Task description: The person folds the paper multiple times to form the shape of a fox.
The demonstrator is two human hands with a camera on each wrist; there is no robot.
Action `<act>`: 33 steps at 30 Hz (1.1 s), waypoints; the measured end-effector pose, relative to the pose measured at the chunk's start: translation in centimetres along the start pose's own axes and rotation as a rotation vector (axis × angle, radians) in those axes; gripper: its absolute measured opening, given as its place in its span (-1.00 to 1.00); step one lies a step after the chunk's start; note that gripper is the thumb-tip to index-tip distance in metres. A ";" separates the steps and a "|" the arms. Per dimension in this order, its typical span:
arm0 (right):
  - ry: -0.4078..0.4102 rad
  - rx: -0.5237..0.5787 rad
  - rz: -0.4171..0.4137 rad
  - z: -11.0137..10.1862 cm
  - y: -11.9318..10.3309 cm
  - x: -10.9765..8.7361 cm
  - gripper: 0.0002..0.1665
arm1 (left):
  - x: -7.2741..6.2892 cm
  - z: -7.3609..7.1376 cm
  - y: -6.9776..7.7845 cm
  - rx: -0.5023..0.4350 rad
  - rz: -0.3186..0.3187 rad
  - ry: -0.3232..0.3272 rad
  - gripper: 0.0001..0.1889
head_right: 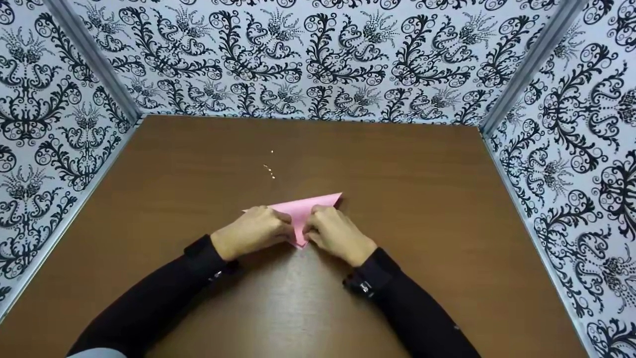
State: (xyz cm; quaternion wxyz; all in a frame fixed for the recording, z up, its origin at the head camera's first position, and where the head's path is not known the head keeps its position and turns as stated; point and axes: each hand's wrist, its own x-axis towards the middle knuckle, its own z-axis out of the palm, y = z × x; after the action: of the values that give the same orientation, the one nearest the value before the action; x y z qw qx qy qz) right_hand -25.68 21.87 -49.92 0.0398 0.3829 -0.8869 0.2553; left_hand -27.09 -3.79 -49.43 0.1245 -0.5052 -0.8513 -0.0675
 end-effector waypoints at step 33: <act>0.013 -0.002 -0.018 0.2 -0.1 -0.1 -0.88 | -0.3 0.3 0.0 0.060 0.064 0.031 -0.86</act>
State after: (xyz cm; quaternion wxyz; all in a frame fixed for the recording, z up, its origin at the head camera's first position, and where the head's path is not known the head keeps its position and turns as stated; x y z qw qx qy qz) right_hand -25.53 21.79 -50.08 0.0481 0.3890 -0.8835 0.2564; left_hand -27.04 -3.96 -49.76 0.1549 -0.5273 -0.8342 -0.0457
